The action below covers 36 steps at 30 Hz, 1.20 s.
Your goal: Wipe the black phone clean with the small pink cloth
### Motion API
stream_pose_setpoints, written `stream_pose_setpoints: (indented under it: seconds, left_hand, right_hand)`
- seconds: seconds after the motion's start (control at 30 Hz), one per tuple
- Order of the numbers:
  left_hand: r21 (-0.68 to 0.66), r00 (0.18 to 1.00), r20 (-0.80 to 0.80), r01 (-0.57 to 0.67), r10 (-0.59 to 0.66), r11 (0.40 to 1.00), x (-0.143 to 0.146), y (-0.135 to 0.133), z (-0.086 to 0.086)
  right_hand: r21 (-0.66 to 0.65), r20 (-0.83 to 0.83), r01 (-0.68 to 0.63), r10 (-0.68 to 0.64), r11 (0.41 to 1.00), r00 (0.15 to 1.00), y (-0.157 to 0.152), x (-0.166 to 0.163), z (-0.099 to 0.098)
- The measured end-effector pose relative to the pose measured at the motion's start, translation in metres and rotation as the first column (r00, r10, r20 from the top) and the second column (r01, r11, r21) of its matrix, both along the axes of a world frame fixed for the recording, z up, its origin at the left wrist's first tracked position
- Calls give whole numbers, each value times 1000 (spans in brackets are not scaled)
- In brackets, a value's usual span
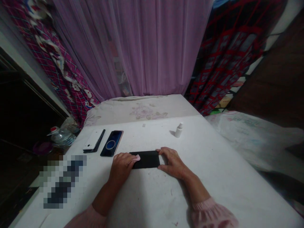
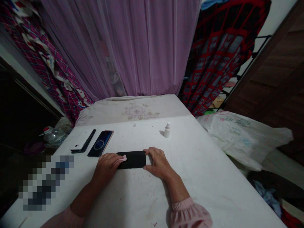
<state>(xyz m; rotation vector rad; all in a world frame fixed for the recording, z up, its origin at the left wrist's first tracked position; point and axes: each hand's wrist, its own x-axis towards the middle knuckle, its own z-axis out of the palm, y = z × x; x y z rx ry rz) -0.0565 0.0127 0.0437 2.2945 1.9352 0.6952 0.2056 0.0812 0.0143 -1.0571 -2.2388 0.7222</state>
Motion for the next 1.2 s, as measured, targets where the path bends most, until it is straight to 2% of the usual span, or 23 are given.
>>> stream_pose_setpoints:
  seconds: [0.1, 0.23, 0.3, 0.37, 0.47, 0.6, 0.7, 0.83, 0.97, 1.03, 1.1, 1.2]
  left_hand:
    - [-9, 999, 35, -8, 8, 1000, 23, 13, -2]
    - [-73, 997, 32, 69, -67, 995, 61, 34, 0]
    - [-99, 997, 19, 82, -80, 992, 70, 41, 2]
    - [-106, 995, 16, 95, -93, 990, 70, 42, 2]
    - [-86, 995, 6, 98, -98, 991, 53, 35, 2]
    - [-50, 999, -35, -14, 12, 999, 16, 25, 4]
    - [-21, 993, -83, -84, 82, 996, 2, 22, 3]
    - [57, 992, -71, -101, 105, 993, 23, 21, -6]
    - [36, 999, -34, 3, -2, 999, 63, 27, -14]
    - [28, 998, -45, 40, -39, 999, 73, 30, -13]
    - [29, 997, -58, 43, -41, 999, 71, 31, -11]
    - [49, 998, -56, -15, 18, 999, 50, 23, -7]
  right_hand:
    - [-13, 4, -5, 5, 1000, 1000, -1, 0, 1]
    - [-5, 2, 1, -1, 1000, 1000, 0, 0, 0]
    - [-3, 1, -6, 6, 1000, 1000, 0, 0, 0]
    - [-6, -5, -11, 11, 1000, 1000, 0, -1, 0]
    - [-12, -17, -7, 7, 1000, 1000, 0, -1, 1]
    - [-17, -33, -5, 4, 1000, 999, -2, -1, 3]
    - [-23, -32, -2, 2, 1000, 999, -2, -1, 3]
    - [-18, -24, -18, 18, 1000, 1000, -1, -2, 3]
    - [-6, -24, -16, 16, 1000, 1000, 0, -2, 1]
    - [-2, -25, -10, 10, 1000, 1000, 0, -2, 1]
    - [-3, -25, -11, 11, 1000, 1000, 0, -2, 1]
    - [-13, -23, -11, 11, 1000, 1000, -1, -1, 2]
